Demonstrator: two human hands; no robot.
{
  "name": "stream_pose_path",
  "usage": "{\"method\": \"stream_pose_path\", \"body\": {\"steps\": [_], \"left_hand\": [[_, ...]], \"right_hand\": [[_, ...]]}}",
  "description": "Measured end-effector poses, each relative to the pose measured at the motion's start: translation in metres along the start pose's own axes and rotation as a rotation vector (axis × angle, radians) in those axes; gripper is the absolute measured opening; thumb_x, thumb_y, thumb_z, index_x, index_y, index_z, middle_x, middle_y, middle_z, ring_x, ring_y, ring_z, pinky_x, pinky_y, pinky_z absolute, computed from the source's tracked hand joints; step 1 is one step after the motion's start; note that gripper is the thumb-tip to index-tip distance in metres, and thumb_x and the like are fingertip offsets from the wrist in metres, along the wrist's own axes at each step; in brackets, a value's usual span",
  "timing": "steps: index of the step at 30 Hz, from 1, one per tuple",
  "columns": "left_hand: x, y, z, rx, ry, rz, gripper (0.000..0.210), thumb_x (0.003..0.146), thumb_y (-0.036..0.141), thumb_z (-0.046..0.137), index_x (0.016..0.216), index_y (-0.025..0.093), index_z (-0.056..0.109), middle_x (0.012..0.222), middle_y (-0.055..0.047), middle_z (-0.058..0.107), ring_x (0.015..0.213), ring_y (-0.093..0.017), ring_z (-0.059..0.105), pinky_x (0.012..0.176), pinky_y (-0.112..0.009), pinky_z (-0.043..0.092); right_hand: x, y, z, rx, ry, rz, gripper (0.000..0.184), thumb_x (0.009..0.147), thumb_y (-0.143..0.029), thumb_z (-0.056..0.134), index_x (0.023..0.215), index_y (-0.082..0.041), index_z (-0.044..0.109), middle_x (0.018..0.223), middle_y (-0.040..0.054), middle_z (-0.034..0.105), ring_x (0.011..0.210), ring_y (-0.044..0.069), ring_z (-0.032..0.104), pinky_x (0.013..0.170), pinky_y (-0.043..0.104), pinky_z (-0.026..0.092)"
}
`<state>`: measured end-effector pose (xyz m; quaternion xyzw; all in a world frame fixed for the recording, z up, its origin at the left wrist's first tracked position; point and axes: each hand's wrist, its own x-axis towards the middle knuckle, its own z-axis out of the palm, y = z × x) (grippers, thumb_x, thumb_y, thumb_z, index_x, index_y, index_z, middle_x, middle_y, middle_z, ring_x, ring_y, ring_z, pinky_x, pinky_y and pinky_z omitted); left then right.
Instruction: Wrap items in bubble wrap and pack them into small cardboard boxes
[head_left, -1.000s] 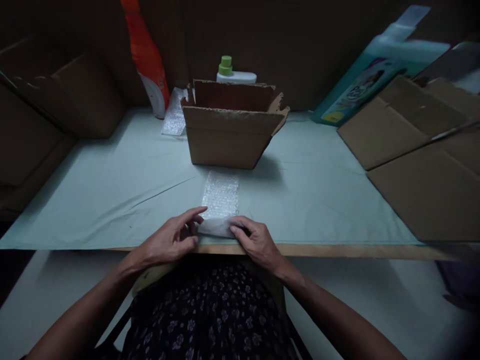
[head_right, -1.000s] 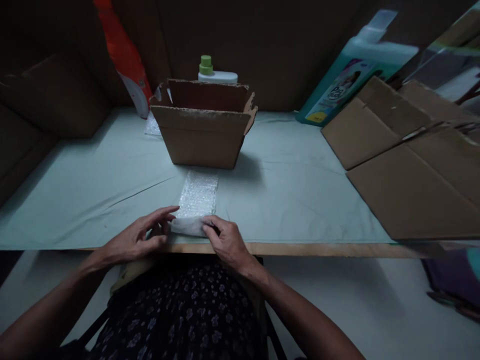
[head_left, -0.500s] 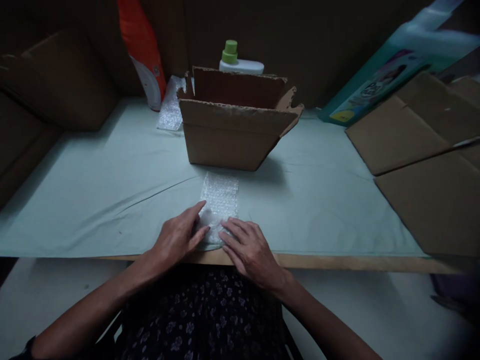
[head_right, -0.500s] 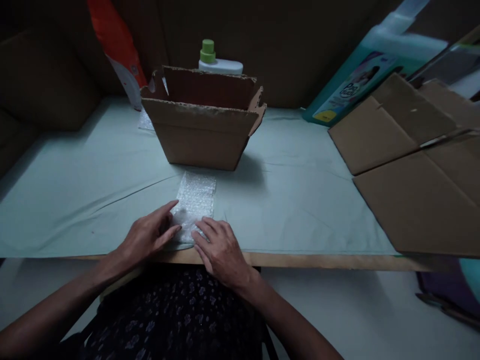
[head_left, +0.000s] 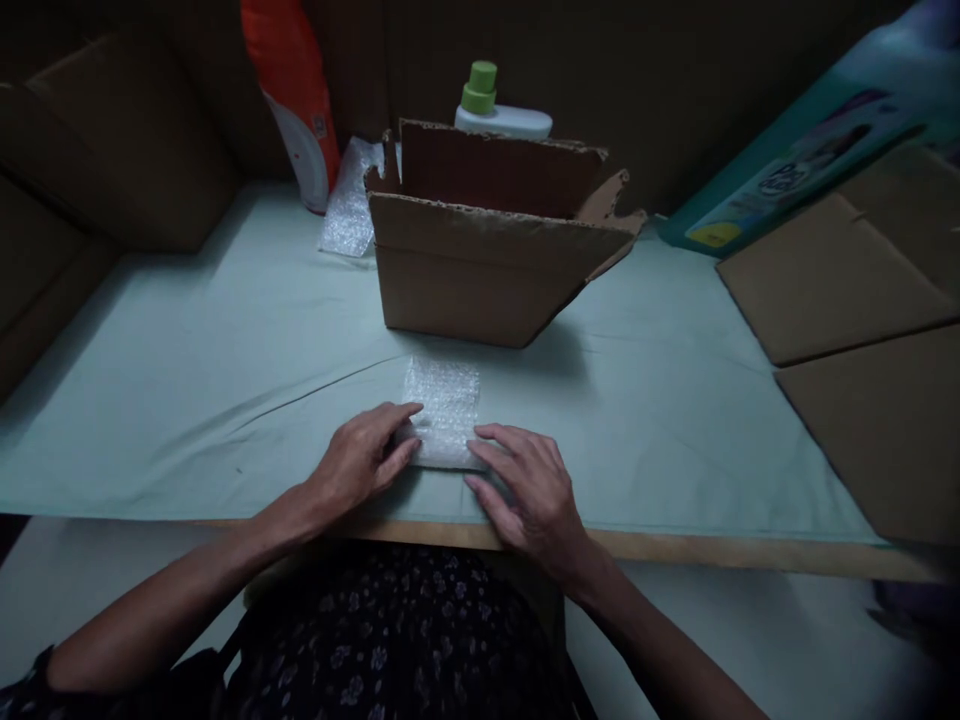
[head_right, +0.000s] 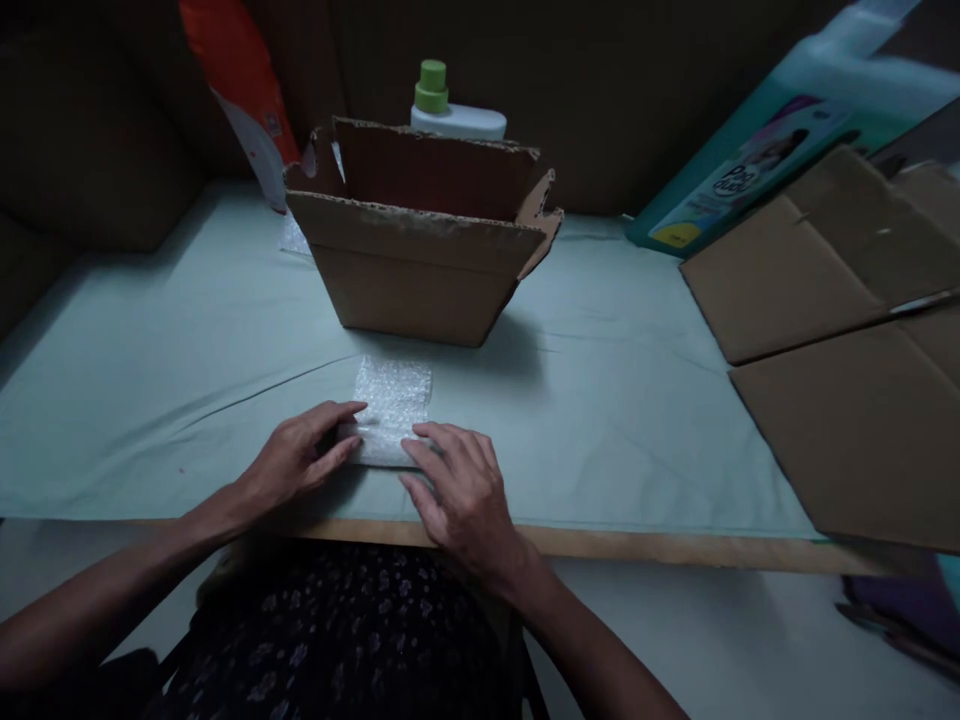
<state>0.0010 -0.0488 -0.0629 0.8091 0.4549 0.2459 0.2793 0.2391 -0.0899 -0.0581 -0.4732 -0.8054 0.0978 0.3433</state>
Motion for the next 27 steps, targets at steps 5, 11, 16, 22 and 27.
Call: {"method": "stream_pose_path", "body": {"steps": [5,11,16,22,27], "left_hand": [[0.004,-0.005,0.005,0.097,0.13,0.107,0.033,0.096,0.03,0.056,0.127,0.018,0.059,0.117,-0.013,0.065,0.106,-0.025,0.062,0.09,-0.044,0.055],[-0.01,0.003,-0.004,0.041,0.056,0.213,0.04,0.097,0.021,0.056,0.136,0.023,0.051,0.104,-0.007,0.071,0.096,-0.021,0.065,0.088,-0.041,0.052],[0.0,-0.002,-0.001,0.052,0.081,0.181,0.037,0.098,0.021,0.053,0.135,0.021,0.053,0.093,-0.004,0.073,0.084,-0.018,0.066,0.082,-0.037,0.052],[0.025,-0.014,0.006,0.209,0.091,0.089,0.029,0.097,0.026,0.052,0.123,0.017,0.062,0.09,-0.007,0.071,0.084,-0.02,0.064,0.085,-0.039,0.05],[0.011,-0.001,-0.005,-0.223,0.23,-0.21,0.039,0.094,0.034,0.055,0.129,0.016,0.057,0.103,-0.008,0.07,0.089,-0.018,0.065,0.08,-0.034,0.054]], "right_hand": [[0.002,0.002,0.009,-0.155,-0.196,-0.128,0.03,0.095,-0.02,0.059,0.125,-0.018,0.064,0.127,0.0142,0.069,0.119,0.03,0.059,0.095,0.049,0.047],[0.008,0.005,0.012,0.051,-0.122,-0.043,0.022,0.098,-0.015,0.054,0.115,-0.02,0.067,0.101,0.0058,0.077,0.092,0.021,0.068,0.086,0.041,0.049],[0.007,0.004,0.007,0.043,-0.12,0.036,0.024,0.098,-0.021,0.056,0.12,-0.022,0.065,0.108,0.0076,0.076,0.097,0.023,0.068,0.085,0.041,0.05],[0.018,-0.006,0.011,-0.23,-0.212,-0.14,0.029,0.094,-0.027,0.063,0.121,-0.016,0.064,0.126,0.016,0.068,0.114,0.032,0.06,0.096,0.05,0.042],[0.031,0.003,0.02,-0.089,-0.121,-0.021,0.018,0.098,-0.02,0.055,0.11,-0.019,0.068,0.101,0.0077,0.076,0.089,0.024,0.067,0.086,0.042,0.048]]}}
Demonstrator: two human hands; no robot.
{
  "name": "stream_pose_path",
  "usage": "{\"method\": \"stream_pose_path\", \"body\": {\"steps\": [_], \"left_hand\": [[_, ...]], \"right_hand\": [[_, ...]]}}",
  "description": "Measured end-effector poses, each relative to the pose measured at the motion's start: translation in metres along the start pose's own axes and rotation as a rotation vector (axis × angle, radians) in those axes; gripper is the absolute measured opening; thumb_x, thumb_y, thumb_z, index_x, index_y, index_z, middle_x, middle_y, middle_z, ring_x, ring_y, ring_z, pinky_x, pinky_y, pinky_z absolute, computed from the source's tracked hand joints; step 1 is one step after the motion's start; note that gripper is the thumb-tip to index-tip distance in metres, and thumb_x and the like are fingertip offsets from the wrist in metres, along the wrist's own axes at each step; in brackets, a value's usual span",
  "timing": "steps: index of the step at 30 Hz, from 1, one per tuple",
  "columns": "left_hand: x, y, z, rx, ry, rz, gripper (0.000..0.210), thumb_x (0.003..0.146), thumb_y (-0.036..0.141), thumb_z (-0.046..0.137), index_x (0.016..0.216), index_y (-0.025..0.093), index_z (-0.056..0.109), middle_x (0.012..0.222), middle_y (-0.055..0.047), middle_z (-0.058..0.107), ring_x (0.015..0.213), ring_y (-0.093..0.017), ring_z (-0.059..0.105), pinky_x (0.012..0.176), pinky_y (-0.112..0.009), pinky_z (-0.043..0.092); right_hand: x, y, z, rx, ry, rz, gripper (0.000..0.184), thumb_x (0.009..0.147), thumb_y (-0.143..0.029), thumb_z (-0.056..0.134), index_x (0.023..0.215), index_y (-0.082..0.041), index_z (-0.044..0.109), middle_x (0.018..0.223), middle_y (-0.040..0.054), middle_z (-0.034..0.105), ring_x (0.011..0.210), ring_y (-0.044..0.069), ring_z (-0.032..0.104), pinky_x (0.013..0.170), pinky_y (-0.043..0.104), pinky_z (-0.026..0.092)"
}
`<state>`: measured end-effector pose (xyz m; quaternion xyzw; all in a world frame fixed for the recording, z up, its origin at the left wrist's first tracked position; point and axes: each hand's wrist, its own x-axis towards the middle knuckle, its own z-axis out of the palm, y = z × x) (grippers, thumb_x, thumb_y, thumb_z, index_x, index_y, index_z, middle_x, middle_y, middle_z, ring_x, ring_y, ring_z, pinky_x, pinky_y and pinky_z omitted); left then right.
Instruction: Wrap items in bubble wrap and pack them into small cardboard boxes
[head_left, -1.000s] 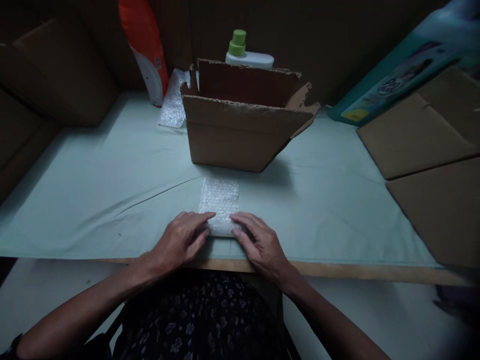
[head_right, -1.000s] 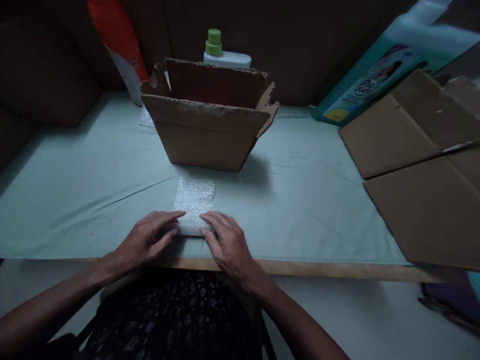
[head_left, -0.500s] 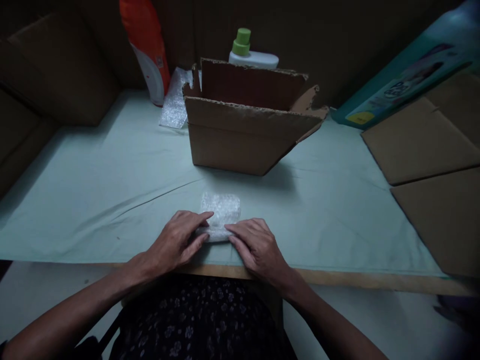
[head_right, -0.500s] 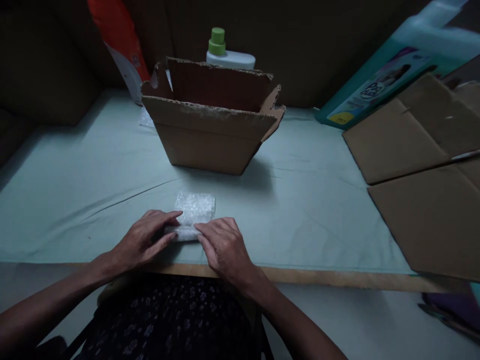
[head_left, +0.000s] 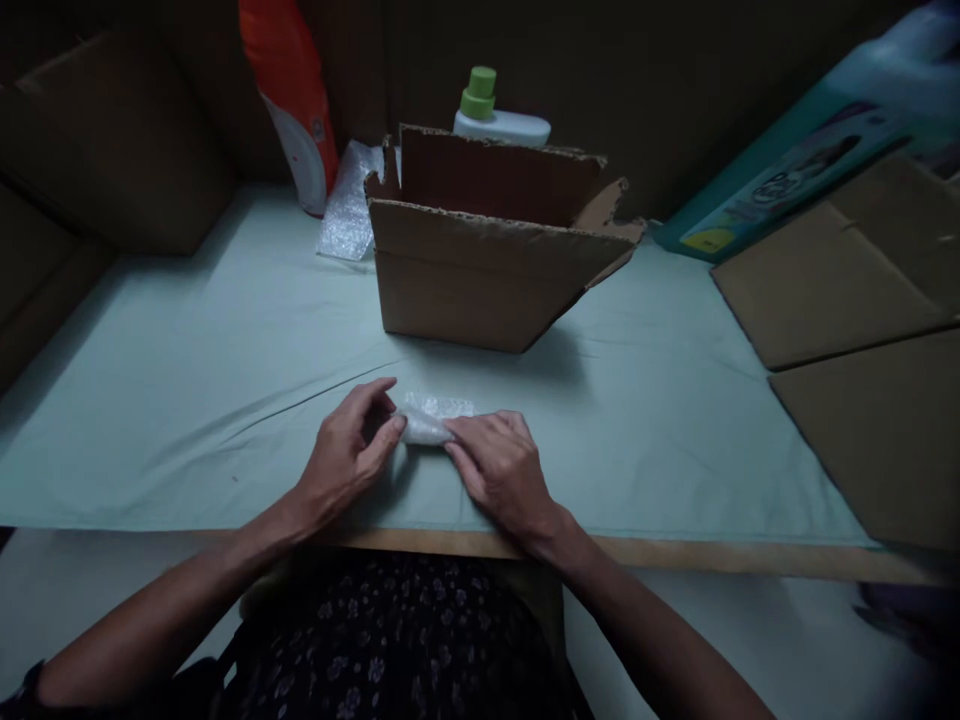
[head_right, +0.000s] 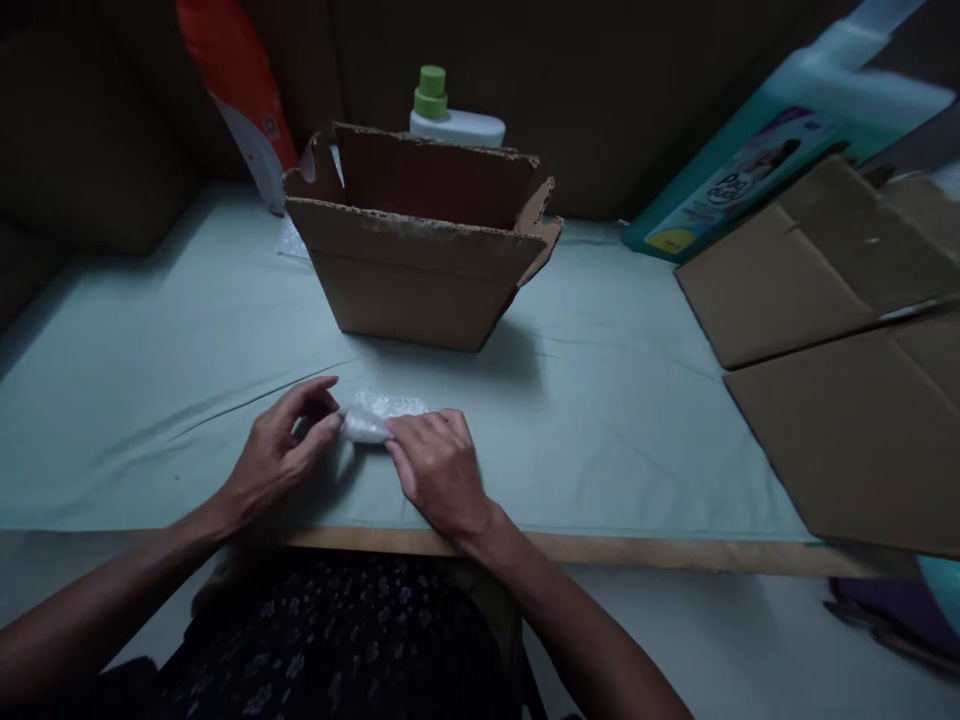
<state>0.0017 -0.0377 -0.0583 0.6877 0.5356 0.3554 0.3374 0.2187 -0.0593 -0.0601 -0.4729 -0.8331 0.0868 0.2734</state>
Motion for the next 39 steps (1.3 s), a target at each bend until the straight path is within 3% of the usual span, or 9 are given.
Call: {"method": "stream_pose_path", "body": {"steps": [4,9,15,19,22,25,28,33,39], "left_hand": [[-0.019,0.016,0.003,-0.445,-0.115,-0.277,0.048,0.09,0.035,0.059,0.132,0.014,0.054,0.122,-0.013,0.069,0.11,-0.022,0.067,0.094,-0.038,0.054],[-0.022,0.032,0.017,-0.548,-0.194,-0.243,0.031,0.09,0.033,0.056,0.114,0.015,0.065,0.115,-0.008,0.072,0.107,-0.021,0.066,0.098,-0.035,0.051],[-0.021,0.036,0.018,-0.251,-0.295,-0.088,0.019,0.089,0.027,0.054,0.099,0.018,0.067,0.09,-0.003,0.071,0.08,-0.016,0.063,0.064,-0.025,0.048],[-0.009,0.041,0.014,-0.123,-0.444,0.114,0.017,0.093,0.029,0.054,0.095,0.019,0.068,0.084,-0.002,0.07,0.074,-0.016,0.063,0.066,-0.026,0.05],[0.02,0.052,-0.003,0.077,-0.279,0.35,0.024,0.092,0.032,0.062,0.112,0.02,0.066,0.106,-0.008,0.071,0.096,-0.021,0.067,0.083,-0.033,0.056],[0.066,0.069,-0.028,0.329,0.13,0.573,0.044,0.09,0.03,0.066,0.132,0.02,0.056,0.136,-0.014,0.06,0.13,-0.029,0.055,0.108,-0.045,0.047],[0.109,0.079,-0.043,0.549,0.361,0.657,0.045,0.09,0.024,0.065,0.133,0.018,0.054,0.137,-0.015,0.06,0.139,-0.034,0.047,0.113,-0.054,0.04],[0.13,0.067,-0.031,0.63,0.282,0.736,0.017,0.096,0.009,0.051,0.105,0.019,0.062,0.103,-0.006,0.073,0.113,-0.026,0.066,0.111,-0.056,0.039],[0.128,0.061,-0.023,0.589,0.296,0.777,0.021,0.092,0.003,0.054,0.105,0.017,0.063,0.1,-0.006,0.073,0.094,-0.022,0.068,0.109,-0.057,0.038]], "right_hand": [[0.004,-0.001,0.003,0.398,0.107,0.306,0.014,0.095,-0.026,0.06,0.105,-0.022,0.068,0.097,0.0043,0.076,0.087,0.021,0.069,0.079,0.034,0.054],[0.002,-0.011,-0.005,0.624,-0.014,0.37,0.011,0.092,-0.026,0.061,0.1,-0.022,0.067,0.095,0.0033,0.074,0.088,0.02,0.068,0.08,0.032,0.055],[0.004,0.002,-0.042,0.585,-0.156,0.266,0.07,0.079,-0.036,0.079,0.142,-0.023,0.05,0.132,0.0102,0.063,0.094,0.019,0.065,0.083,0.032,0.056],[0.013,0.011,-0.058,0.597,-0.278,0.224,0.025,0.084,-0.022,0.07,0.109,-0.021,0.069,0.099,0.0028,0.073,0.081,0.015,0.065,0.071,0.026,0.051],[0.022,0.017,-0.076,0.548,-0.279,0.233,0.008,0.085,-0.018,0.067,0.092,-0.02,0.07,0.085,0.0001,0.072,0.073,0.013,0.063,0.065,0.023,0.047],[0.031,0.022,-0.109,0.481,-0.214,0.21,0.005,0.088,-0.02,0.067,0.092,-0.021,0.069,0.083,-0.0008,0.071,0.07,0.012,0.062,0.062,0.022,0.047],[0.041,0.029,-0.153,0.374,0.018,0.168,0.008,0.09,-0.023,0.066,0.097,-0.024,0.069,0.089,0.0003,0.072,0.077,0.014,0.066,0.065,0.024,0.05],[0.082,0.05,-0.207,0.001,0.463,0.151,0.013,0.088,-0.031,0.072,0.099,-0.025,0.069,0.091,0.0,0.072,0.077,0.015,0.065,0.071,0.028,0.05],[0.169,0.08,-0.191,-0.595,0.055,0.085,0.013,0.089,-0.032,0.065,0.087,-0.021,0.073,0.088,0.0055,0.074,0.079,0.021,0.062,0.066,0.032,0.039]]}}
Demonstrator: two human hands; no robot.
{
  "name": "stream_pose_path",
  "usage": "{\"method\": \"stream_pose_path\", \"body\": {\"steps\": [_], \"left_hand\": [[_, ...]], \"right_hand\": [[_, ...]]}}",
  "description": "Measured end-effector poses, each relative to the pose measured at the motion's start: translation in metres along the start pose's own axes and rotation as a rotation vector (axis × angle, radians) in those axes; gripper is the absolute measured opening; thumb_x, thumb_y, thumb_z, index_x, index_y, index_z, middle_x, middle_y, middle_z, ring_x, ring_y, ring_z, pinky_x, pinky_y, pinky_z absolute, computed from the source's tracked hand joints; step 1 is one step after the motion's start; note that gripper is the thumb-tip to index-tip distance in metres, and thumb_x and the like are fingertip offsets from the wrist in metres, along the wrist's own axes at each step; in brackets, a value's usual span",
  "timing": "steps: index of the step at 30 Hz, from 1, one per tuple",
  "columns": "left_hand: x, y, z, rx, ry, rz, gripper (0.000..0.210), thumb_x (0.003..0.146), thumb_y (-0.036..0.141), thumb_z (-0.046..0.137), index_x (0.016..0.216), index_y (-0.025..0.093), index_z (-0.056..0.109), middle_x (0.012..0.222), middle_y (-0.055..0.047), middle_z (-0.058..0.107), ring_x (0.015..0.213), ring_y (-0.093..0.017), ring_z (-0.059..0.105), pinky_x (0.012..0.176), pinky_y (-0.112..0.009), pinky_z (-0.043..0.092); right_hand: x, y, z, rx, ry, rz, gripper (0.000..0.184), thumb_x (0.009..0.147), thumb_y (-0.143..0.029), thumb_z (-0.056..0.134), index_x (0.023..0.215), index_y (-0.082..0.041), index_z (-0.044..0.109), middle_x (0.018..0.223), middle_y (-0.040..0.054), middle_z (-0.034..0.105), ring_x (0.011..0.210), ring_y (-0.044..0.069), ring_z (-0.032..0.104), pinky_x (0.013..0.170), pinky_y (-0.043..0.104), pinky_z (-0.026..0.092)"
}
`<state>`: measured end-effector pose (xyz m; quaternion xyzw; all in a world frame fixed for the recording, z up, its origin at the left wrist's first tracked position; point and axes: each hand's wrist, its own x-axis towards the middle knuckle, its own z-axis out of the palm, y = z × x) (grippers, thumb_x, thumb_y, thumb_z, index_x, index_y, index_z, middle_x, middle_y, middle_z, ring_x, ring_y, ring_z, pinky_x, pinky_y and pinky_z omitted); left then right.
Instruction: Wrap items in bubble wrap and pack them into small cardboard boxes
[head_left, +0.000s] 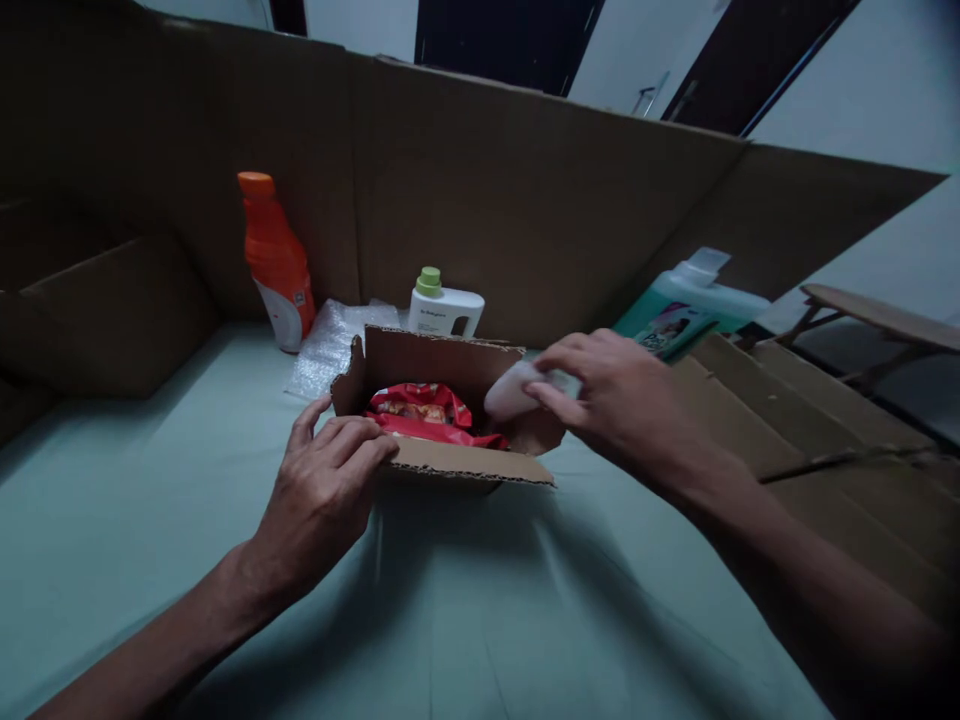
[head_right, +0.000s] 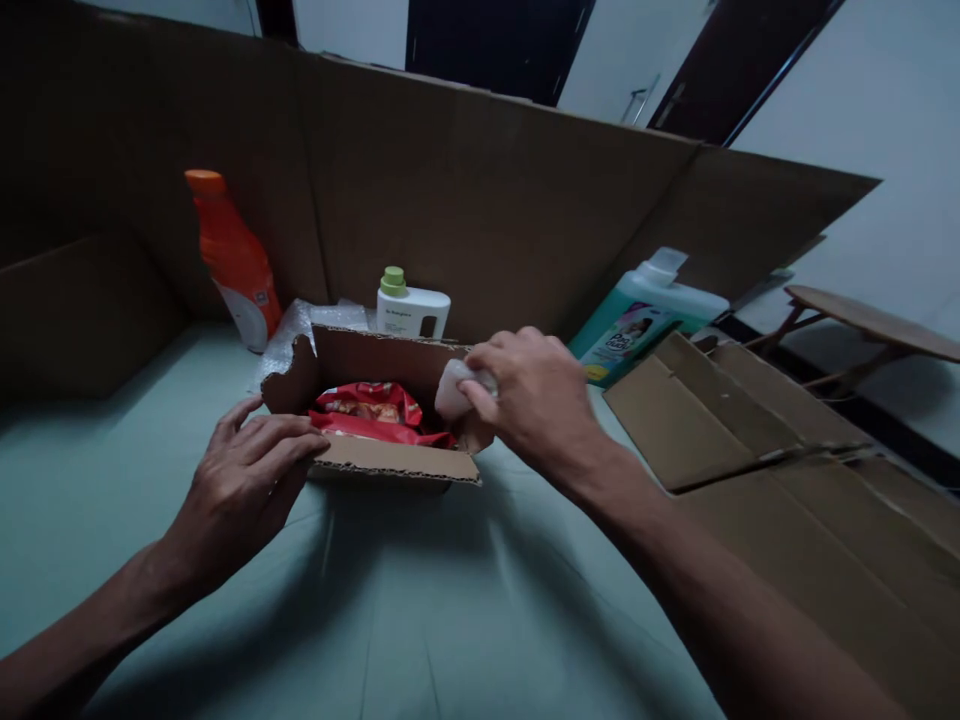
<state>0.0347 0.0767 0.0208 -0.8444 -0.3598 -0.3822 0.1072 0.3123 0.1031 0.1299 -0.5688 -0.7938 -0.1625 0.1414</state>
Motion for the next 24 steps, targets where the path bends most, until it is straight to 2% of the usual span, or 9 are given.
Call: {"method": "stream_pose_path", "body": {"steps": [3,6,11,13,15,18,20,22,24], "left_hand": [[0.005,-0.001,-0.001,-0.01,0.007,-0.011,0.02,0.091,0.002,0.055,0.101,0.016,0.064,0.096,-0.006,0.073,0.089,-0.021,0.067,0.109,-0.057,0.039],[0.008,-0.002,-0.001,-0.028,0.004,-0.017,0.019,0.091,0.001,0.055,0.099,0.015,0.064,0.093,-0.006,0.073,0.085,-0.02,0.067,0.108,-0.057,0.04],[0.007,-0.003,0.001,-0.047,-0.007,-0.028,0.017,0.094,0.005,0.054,0.1,0.017,0.064,0.093,-0.004,0.073,0.085,-0.018,0.067,0.111,-0.057,0.038],[0.005,-0.003,0.001,-0.051,0.003,-0.031,0.017,0.094,0.006,0.055,0.103,0.018,0.064,0.096,-0.004,0.072,0.094,-0.021,0.067,0.112,-0.058,0.038],[0.001,-0.004,-0.001,-0.051,0.065,-0.06,0.025,0.091,0.008,0.059,0.114,0.019,0.063,0.113,-0.009,0.069,0.116,-0.028,0.062,0.113,-0.059,0.037],[-0.013,-0.01,-0.007,-0.095,0.195,-0.181,0.057,0.087,0.012,0.065,0.141,0.024,0.049,0.145,-0.015,0.05,0.14,-0.034,0.044,0.115,-0.058,0.038],[-0.026,-0.016,-0.008,-0.192,0.187,-0.321,0.068,0.088,0.017,0.065,0.149,0.029,0.039,0.151,-0.012,0.044,0.142,-0.032,0.043,0.116,-0.056,0.039],[-0.04,-0.022,-0.003,-0.341,0.078,-0.496,0.069,0.091,0.025,0.063,0.153,0.033,0.034,0.153,-0.01,0.043,0.141,-0.031,0.045,0.114,-0.056,0.041],[-0.051,-0.026,0.01,-0.497,-0.037,-0.642,0.073,0.09,0.033,0.062,0.155,0.034,0.029,0.157,-0.01,0.04,0.143,-0.033,0.043,0.113,-0.058,0.042]], "right_hand": [[0.028,-0.016,0.022,-0.239,-0.314,-0.051,0.015,0.088,-0.026,0.062,0.083,-0.02,0.074,0.089,0.0079,0.076,0.085,0.025,0.064,0.069,0.035,0.033],[0.042,-0.032,0.031,-0.332,-0.586,-0.078,0.015,0.084,-0.016,0.061,0.08,-0.018,0.075,0.083,0.0097,0.077,0.082,0.024,0.066,0.068,0.035,0.029],[0.051,-0.044,0.034,-0.356,-0.709,-0.17,0.025,0.089,-0.017,0.055,0.074,-0.016,0.075,0.082,0.0116,0.077,0.081,0.022,0.067,0.07,0.036,0.028],[0.048,-0.04,0.033,-0.34,-0.678,-0.209,0.022,0.09,-0.018,0.056,0.08,-0.016,0.076,0.088,0.0116,0.077,0.088,0.024,0.066,0.073,0.036,0.03],[0.036,-0.027,0.027,-0.284,-0.54,-0.236,0.019,0.089,-0.021,0.059,0.093,-0.017,0.077,0.1,0.0114,0.077,0.098,0.028,0.065,0.078,0.038,0.034],[-0.007,0.005,0.012,-0.127,-0.137,-0.156,0.026,0.092,-0.03,0.059,0.111,-0.02,0.073,0.114,0.0109,0.075,0.106,0.03,0.064,0.086,0.043,0.04],[-0.047,0.026,0.008,0.0,0.086,0.0,0.028,0.095,-0.037,0.056,0.111,-0.022,0.071,0.111,0.0104,0.075,0.101,0.03,0.066,0.086,0.045,0.044],[-0.084,0.036,0.017,0.17,0.101,0.172,0.031,0.095,-0.044,0.056,0.112,-0.023,0.07,0.108,0.0102,0.075,0.094,0.029,0.068,0.078,0.042,0.049],[-0.109,0.031,0.041,0.379,-0.03,0.282,0.044,0.089,-0.048,0.061,0.124,-0.022,0.064,0.119,0.0124,0.072,0.097,0.029,0.068,0.072,0.039,0.053]]}}
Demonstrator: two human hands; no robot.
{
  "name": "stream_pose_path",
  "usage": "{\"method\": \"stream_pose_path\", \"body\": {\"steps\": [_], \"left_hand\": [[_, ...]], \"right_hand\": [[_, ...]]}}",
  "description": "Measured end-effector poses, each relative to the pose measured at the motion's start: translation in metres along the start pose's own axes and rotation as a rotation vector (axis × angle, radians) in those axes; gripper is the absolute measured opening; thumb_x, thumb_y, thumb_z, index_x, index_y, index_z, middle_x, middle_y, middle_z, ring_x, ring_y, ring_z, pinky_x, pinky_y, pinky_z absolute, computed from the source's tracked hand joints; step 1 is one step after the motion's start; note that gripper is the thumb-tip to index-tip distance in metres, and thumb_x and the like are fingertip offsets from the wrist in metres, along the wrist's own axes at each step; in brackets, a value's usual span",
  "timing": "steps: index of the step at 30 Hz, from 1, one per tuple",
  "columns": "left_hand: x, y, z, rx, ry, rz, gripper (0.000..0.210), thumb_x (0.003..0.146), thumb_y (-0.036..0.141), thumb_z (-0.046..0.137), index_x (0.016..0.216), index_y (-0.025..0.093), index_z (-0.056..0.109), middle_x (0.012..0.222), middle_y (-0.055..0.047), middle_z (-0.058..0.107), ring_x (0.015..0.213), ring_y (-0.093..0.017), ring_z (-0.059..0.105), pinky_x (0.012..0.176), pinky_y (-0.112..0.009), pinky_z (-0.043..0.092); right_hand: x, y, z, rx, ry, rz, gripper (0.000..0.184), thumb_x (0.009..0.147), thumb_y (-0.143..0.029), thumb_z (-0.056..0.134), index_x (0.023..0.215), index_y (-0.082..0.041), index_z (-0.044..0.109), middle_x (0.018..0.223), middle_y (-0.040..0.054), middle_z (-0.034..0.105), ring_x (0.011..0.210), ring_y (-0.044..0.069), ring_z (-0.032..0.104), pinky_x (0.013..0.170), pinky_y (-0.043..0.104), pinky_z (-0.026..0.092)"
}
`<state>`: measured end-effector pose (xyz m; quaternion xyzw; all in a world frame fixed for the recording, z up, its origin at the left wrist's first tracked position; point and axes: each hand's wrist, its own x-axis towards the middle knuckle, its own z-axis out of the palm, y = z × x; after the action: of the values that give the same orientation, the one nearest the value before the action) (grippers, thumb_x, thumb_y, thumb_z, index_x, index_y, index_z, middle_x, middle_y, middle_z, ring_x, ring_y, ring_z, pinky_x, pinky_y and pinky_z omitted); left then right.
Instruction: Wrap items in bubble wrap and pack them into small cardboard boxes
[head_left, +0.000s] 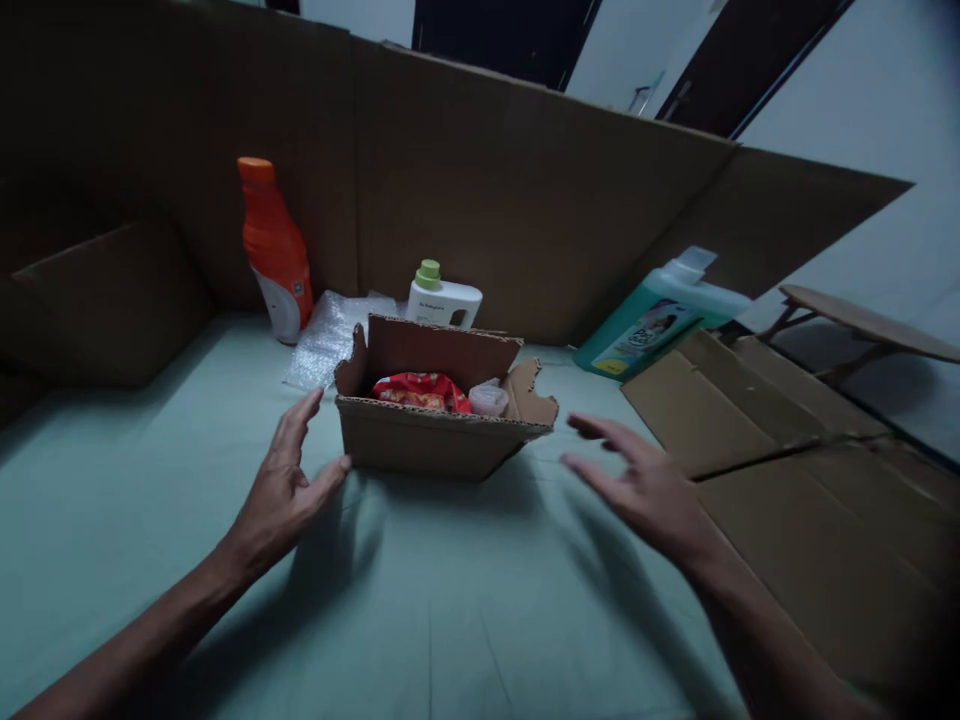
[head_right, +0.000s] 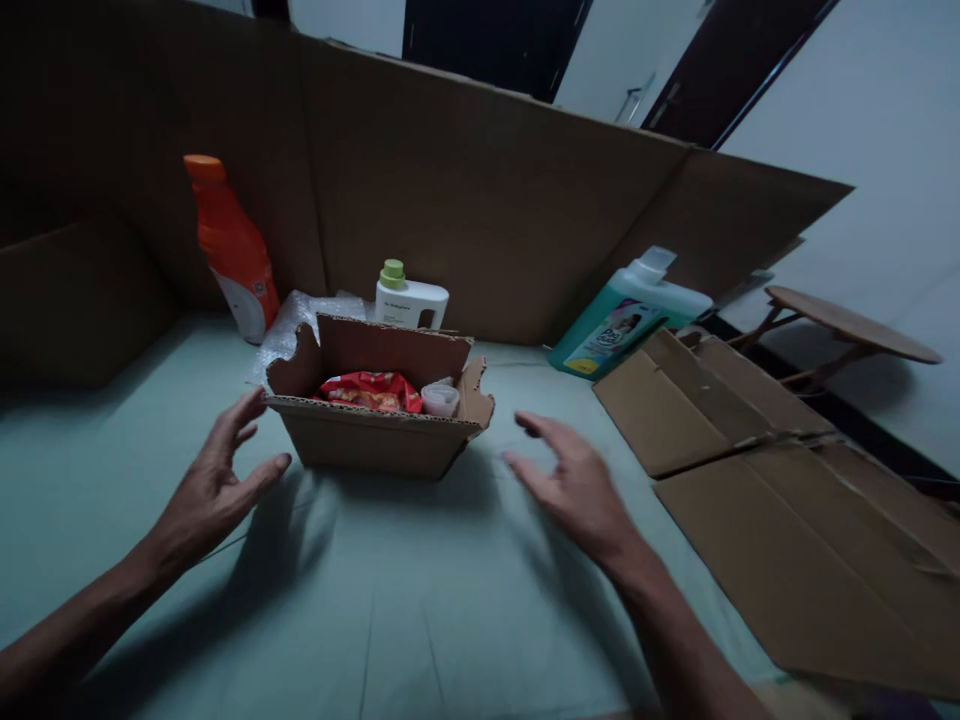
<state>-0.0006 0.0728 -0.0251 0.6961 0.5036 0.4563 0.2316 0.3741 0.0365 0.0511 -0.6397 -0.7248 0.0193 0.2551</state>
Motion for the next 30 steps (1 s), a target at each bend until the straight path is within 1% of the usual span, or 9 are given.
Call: {"method": "stream_pose_path", "body": {"steps": [3,6,10,15,19,22,24,27,30], "left_hand": [[0.001,-0.012,0.02,-0.184,-0.114,-0.123,0.082,0.086,0.038,0.064,0.157,0.03,0.024,0.156,-0.014,0.041,0.143,-0.035,0.043,0.114,-0.061,0.04],[0.011,-0.006,0.039,-0.347,-0.142,-0.177,0.085,0.083,0.035,0.064,0.156,0.024,0.023,0.152,-0.017,0.045,0.137,-0.032,0.048,0.111,-0.056,0.044],[0.016,0.025,0.065,-0.436,-0.134,-0.171,0.086,0.079,0.031,0.064,0.155,0.021,0.026,0.151,-0.017,0.047,0.134,-0.03,0.052,0.112,-0.052,0.044],[-0.012,0.057,0.085,-0.442,-0.284,-0.06,0.084,0.08,0.029,0.064,0.155,0.023,0.028,0.159,-0.015,0.04,0.141,-0.032,0.044,0.111,-0.049,0.045],[-0.033,0.047,0.063,-0.43,-0.264,-0.134,0.077,0.083,0.033,0.063,0.152,0.025,0.031,0.153,-0.013,0.047,0.136,-0.029,0.051,0.107,-0.045,0.049],[-0.035,0.033,0.044,-0.414,-0.22,-0.191,0.07,0.083,0.036,0.064,0.146,0.024,0.038,0.146,-0.013,0.053,0.133,-0.028,0.053,0.106,-0.046,0.049],[-0.033,0.029,0.045,-0.412,-0.218,-0.21,0.067,0.084,0.038,0.064,0.145,0.025,0.04,0.145,-0.013,0.053,0.134,-0.028,0.052,0.106,-0.046,0.049],[-0.029,0.033,0.072,-0.445,-0.246,-0.185,0.068,0.085,0.038,0.064,0.146,0.025,0.039,0.145,-0.013,0.054,0.134,-0.027,0.053,0.105,-0.045,0.05],[-0.014,0.051,0.122,-0.475,-0.324,-0.117,0.069,0.085,0.033,0.06,0.149,0.023,0.036,0.145,-0.013,0.054,0.132,-0.026,0.054,0.101,-0.04,0.053]], "right_hand": [[-0.007,-0.01,0.053,0.251,-0.181,0.062,0.071,0.079,-0.049,0.067,0.14,-0.017,0.051,0.134,0.017,0.063,0.112,0.033,0.065,0.082,0.042,0.055],[0.007,-0.029,0.084,0.358,-0.195,0.135,0.07,0.077,-0.046,0.065,0.137,-0.014,0.049,0.121,0.0177,0.067,0.102,0.032,0.066,0.082,0.043,0.054],[-0.001,-0.021,0.063,0.353,-0.141,0.251,0.061,0.077,-0.045,0.062,0.127,-0.013,0.051,0.098,0.0116,0.07,0.072,0.024,0.062,0.065,0.037,0.05],[-0.066,0.008,0.019,0.33,0.042,0.34,0.046,0.08,-0.048,0.063,0.113,-0.019,0.052,0.095,0.0082,0.068,0.068,0.021,0.059,0.06,0.034,0.048],[-0.095,-0.02,0.033,0.341,-0.005,0.336,0.041,0.083,-0.048,0.061,0.112,-0.02,0.053,0.085,0.0045,0.066,0.059,0.018,0.056,0.057,0.033,0.046],[-0.092,-0.045,0.053,0.371,-0.009,0.281,0.042,0.083,-0.04,0.059,0.118,-0.018,0.053,0.085,0.0049,0.065,0.063,0.019,0.056,0.06,0.034,0.047],[-0.09,-0.047,0.058,0.38,0.012,0.273,0.046,0.082,-0.035,0.059,0.123,-0.017,0.053,0.092,0.0075,0.066,0.071,0.021,0.059,0.064,0.035,0.049],[-0.098,-0.026,0.051,0.356,0.05,0.329,0.046,0.081,-0.034,0.06,0.124,-0.018,0.053,0.099,0.0097,0.067,0.077,0.023,0.061,0.068,0.036,0.051],[-0.117,0.008,0.037,0.306,0.147,0.43,0.045,0.083,-0.037,0.058,0.123,-0.017,0.054,0.097,0.0099,0.067,0.073,0.022,0.061,0.068,0.037,0.052]]}}
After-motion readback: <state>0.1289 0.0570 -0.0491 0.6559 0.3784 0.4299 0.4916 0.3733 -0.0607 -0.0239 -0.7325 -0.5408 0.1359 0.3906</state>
